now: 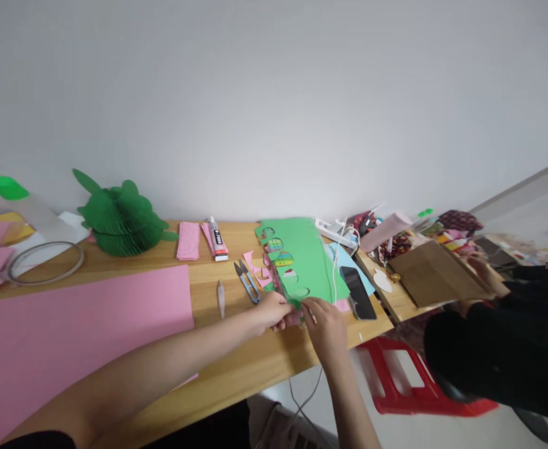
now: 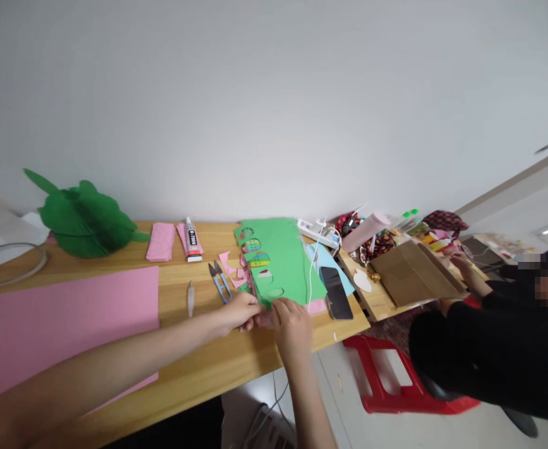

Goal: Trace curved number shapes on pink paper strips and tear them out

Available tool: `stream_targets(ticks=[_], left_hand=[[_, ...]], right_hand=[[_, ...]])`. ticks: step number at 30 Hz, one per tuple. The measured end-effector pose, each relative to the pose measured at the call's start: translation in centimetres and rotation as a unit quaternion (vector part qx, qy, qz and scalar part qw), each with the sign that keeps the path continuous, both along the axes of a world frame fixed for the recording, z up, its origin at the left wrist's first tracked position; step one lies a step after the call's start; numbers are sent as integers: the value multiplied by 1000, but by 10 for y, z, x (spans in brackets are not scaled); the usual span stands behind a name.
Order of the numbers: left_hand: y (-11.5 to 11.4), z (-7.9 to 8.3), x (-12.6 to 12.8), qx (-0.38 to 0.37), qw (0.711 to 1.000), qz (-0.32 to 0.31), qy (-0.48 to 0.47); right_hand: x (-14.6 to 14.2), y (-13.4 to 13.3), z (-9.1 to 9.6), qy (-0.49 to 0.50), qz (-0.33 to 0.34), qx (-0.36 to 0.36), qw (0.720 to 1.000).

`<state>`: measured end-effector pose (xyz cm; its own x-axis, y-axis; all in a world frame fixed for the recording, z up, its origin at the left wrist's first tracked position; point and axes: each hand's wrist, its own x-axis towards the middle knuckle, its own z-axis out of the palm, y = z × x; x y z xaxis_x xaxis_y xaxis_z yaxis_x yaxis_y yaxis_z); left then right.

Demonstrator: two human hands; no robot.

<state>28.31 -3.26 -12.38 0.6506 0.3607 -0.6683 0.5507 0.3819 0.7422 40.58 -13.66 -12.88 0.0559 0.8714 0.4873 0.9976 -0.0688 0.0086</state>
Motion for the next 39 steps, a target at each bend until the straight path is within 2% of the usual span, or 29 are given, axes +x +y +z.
stream_targets(ticks=[6,10,16,25,32,35,37,39], left_hand=[[5,5,-12,24,999,-31,18],[15,2,-19,74,997,-21,29],[23,-1,-11,159,987,-13,16],[25,3,-19,333,943,-16,7],[37,11,-17,406,910,-81,10],[40,21,-44,443,889,-116,-1],[45,27,-81,468,873,-137,11],[53,31,-131,491,858,-143,50]], right_hand=[[-17,7,0,-19,-13,-7,1000],[-29,9,-3,-20,-28,-6,999],[-42,10,-12,-12,-62,1,998],[-46,20,-20,21,-100,11,995],[-53,33,-26,65,-122,5,990],[-55,34,-26,85,-119,-6,989],[-56,32,-25,96,-112,-8,989],[-61,28,-23,106,-107,-5,989]])
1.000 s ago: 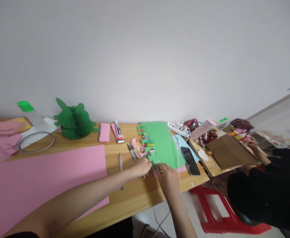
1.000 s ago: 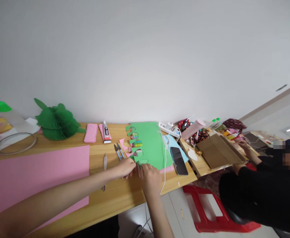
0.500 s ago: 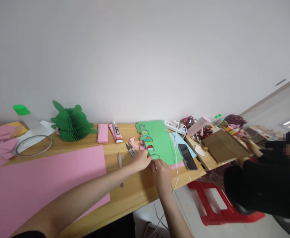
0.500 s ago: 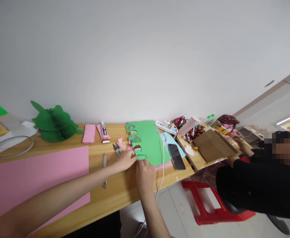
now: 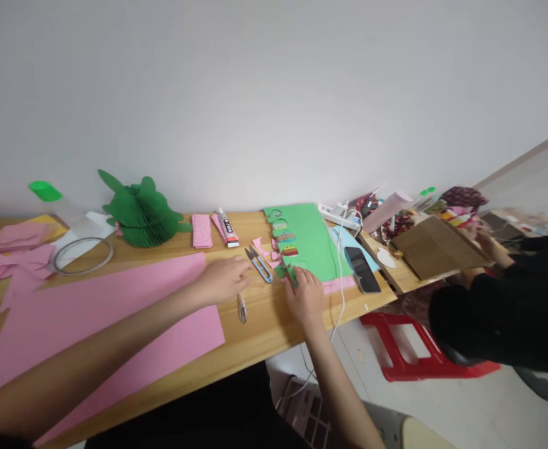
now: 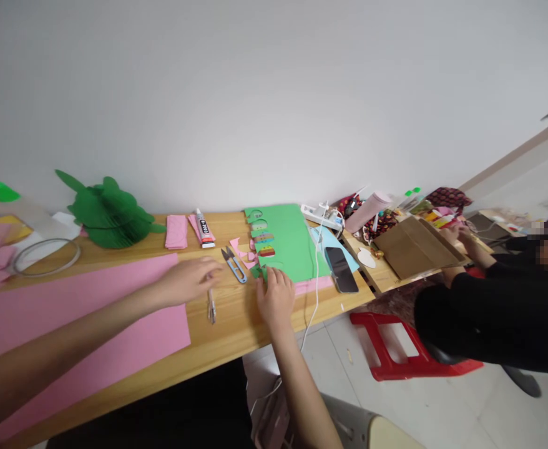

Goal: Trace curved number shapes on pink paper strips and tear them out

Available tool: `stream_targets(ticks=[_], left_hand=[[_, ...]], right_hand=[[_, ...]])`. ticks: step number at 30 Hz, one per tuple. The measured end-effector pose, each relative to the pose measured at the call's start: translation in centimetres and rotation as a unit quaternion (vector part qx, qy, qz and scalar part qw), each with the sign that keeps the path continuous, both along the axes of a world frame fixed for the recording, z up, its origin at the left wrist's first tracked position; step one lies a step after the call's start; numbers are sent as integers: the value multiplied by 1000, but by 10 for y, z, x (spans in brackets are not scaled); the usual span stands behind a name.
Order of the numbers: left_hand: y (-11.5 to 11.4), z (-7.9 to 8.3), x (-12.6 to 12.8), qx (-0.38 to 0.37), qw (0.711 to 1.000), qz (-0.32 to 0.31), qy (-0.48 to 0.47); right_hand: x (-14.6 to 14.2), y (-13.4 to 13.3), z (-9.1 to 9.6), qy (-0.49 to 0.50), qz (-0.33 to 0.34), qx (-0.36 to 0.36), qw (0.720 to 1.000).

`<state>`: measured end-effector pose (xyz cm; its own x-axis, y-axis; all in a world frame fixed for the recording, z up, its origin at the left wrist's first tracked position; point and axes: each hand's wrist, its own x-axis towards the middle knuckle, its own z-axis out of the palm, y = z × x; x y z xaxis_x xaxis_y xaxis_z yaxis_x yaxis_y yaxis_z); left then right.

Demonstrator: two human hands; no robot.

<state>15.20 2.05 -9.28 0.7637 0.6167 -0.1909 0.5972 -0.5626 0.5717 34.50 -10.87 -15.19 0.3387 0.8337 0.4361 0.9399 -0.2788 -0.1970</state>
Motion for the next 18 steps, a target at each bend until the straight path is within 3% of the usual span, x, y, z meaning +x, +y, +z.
stream_targets(ticks=[5,7,9,12,18], left_hand=[[17,-1,-141,64,986,113,100],[18,-5,-186,79,978,141,133],[15,-10,-221,101,968,166,162],[10,-20,-255,160,952,183,186],[22,-38,-283,192,942,216,173]], right_hand=[[-40,-3,5,64,81,-15,995],[-66,3,9,100,110,-64,987],[-90,14,14,119,93,-135,979],[-115,32,20,136,38,-208,968],[-116,48,27,191,-16,-223,956]])
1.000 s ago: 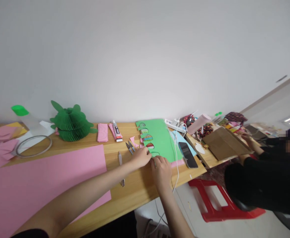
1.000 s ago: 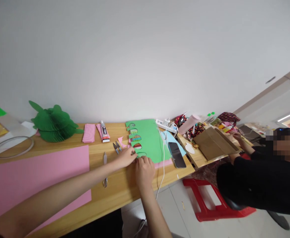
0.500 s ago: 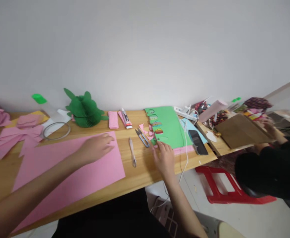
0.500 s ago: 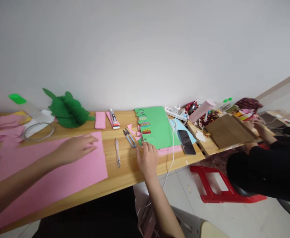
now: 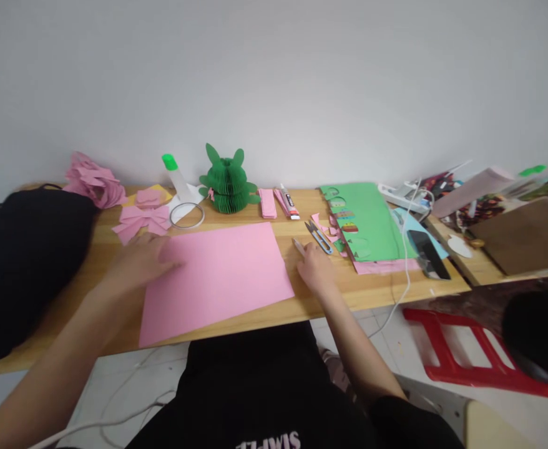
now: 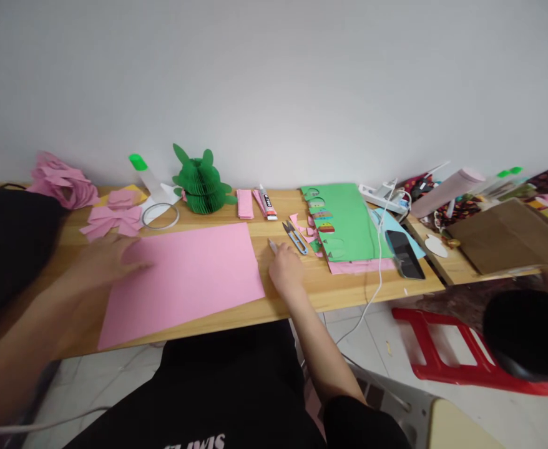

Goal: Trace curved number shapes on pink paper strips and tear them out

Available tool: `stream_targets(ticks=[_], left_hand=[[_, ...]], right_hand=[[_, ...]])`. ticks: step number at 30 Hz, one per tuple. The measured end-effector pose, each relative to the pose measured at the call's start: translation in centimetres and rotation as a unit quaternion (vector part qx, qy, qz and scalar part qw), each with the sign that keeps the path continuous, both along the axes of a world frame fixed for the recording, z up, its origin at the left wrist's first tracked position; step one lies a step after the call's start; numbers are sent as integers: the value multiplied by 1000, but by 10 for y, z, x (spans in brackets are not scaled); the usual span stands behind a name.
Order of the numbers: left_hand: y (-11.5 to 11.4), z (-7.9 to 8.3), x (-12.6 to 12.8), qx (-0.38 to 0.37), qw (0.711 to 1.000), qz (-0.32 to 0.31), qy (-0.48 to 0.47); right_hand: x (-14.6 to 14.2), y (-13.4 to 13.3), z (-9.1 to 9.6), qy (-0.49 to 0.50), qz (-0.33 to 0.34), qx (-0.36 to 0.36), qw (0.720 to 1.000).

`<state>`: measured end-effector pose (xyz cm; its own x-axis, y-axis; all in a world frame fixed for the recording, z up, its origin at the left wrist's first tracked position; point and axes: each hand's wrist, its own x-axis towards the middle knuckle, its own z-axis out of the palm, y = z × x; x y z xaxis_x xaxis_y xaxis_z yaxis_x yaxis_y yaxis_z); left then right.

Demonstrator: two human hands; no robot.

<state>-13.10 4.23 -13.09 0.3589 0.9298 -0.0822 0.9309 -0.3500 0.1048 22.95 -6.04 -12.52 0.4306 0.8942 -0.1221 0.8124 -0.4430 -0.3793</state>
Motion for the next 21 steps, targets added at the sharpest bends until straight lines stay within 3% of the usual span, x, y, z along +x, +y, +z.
stream_targets(ticks=[3,6,10,15,18,21], left_hand=[[8,-3,-6,20,1000,2,-21],[-1,-1,-10,35,998,-19,-41],[-48,-6,-9,38,993,-90,-62],[-116,-31,-2,73,965,-220,-122],[-133,-36,-3,103,950,-264,-128],[-132,-24,-6,75,946,-267,-168]], right_hand=[[4,-6,4,59,-22,-6,998],[1,-17,6,154,-47,-9,987],[-7,-32,5,293,-84,13,952],[-7,-40,3,395,-94,39,913],[0,-38,1,417,-96,47,902],[8,-37,1,428,-94,37,898]])
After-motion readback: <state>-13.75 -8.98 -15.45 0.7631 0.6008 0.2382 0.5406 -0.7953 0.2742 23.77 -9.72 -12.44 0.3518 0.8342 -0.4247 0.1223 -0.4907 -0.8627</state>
